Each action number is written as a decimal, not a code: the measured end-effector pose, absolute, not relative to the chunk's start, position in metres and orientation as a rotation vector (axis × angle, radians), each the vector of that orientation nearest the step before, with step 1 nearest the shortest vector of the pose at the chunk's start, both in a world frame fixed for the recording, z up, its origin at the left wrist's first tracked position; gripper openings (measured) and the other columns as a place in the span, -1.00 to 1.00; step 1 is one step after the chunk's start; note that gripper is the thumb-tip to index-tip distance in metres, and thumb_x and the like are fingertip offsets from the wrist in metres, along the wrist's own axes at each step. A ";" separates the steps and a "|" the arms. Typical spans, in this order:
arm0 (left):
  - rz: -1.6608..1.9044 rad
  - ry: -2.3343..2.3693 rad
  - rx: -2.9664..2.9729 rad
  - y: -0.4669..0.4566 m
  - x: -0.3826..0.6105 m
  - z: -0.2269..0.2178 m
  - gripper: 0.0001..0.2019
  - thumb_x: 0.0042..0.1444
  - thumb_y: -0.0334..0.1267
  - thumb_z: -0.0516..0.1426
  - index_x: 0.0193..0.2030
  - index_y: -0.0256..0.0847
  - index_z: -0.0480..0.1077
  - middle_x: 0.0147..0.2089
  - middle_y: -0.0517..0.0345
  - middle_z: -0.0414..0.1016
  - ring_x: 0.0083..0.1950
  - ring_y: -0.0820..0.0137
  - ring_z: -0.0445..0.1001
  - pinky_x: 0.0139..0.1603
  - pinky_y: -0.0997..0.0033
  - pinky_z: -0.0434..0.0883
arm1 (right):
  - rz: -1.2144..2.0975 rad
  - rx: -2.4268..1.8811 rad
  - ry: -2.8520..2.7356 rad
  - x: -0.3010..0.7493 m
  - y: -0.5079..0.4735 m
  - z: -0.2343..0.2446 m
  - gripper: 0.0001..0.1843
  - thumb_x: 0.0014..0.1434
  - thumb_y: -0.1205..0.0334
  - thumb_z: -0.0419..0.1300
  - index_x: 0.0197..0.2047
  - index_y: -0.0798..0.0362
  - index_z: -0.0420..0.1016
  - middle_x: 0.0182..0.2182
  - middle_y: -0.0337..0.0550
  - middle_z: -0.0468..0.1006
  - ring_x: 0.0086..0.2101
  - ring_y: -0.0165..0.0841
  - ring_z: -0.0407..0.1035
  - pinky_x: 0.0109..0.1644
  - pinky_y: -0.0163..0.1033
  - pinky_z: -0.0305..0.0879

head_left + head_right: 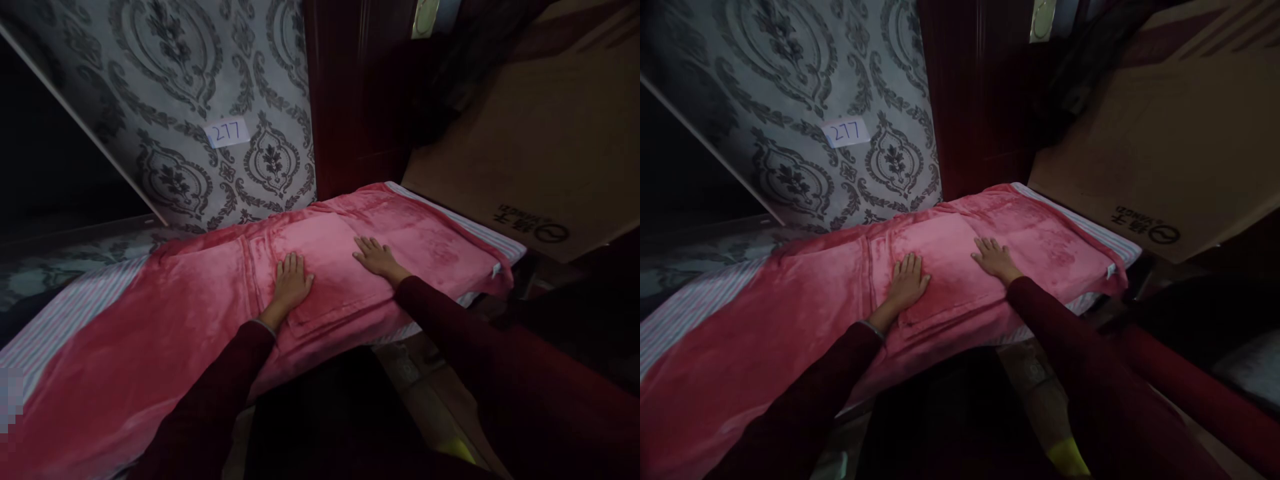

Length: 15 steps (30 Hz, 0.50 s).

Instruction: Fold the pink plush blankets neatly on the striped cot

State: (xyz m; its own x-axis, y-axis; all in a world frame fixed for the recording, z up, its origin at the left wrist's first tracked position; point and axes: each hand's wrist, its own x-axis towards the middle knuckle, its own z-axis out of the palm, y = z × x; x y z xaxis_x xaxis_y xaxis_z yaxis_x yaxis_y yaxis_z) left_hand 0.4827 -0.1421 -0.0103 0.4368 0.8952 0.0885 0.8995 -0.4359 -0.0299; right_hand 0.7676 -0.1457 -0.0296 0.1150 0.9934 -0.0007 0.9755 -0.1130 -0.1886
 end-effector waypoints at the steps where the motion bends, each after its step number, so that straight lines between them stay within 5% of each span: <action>1: -0.096 -1.626 -2.609 -0.142 0.483 -0.011 -0.30 0.43 -0.07 -0.11 0.57 -0.49 0.00 0.62 -0.29 -0.08 0.64 0.07 -0.13 0.60 -0.06 -0.13 | 0.218 -2.255 -1.979 0.775 -0.151 -0.030 -0.27 0.49 -0.12 -0.19 0.61 -0.09 -0.10 0.56 0.00 -0.07 0.49 0.02 -0.13 0.43 0.38 0.00; 10: 0.066 -1.724 -2.783 -0.136 0.483 0.015 -0.24 0.42 0.02 -0.08 0.59 -0.42 -0.10 0.65 -0.23 -0.22 0.66 0.10 -0.26 0.60 -0.03 -0.17 | 0.211 -2.238 -1.883 0.774 -0.189 -0.006 -0.26 0.49 -0.08 -0.22 0.58 0.12 -0.01 0.54 0.17 -0.03 0.49 0.05 -0.11 0.43 0.39 0.00; 15: 0.015 -1.603 -2.821 -0.182 0.492 0.026 -0.28 0.40 -0.01 -0.04 0.56 -0.41 0.02 0.61 -0.28 -0.05 0.64 0.03 -0.15 0.58 -0.13 -0.12 | 0.072 -1.926 -2.210 0.696 -0.206 0.007 -0.35 0.51 0.03 -0.18 0.55 0.08 0.11 0.53 0.11 0.01 0.49 -0.02 -0.11 0.48 0.31 -0.09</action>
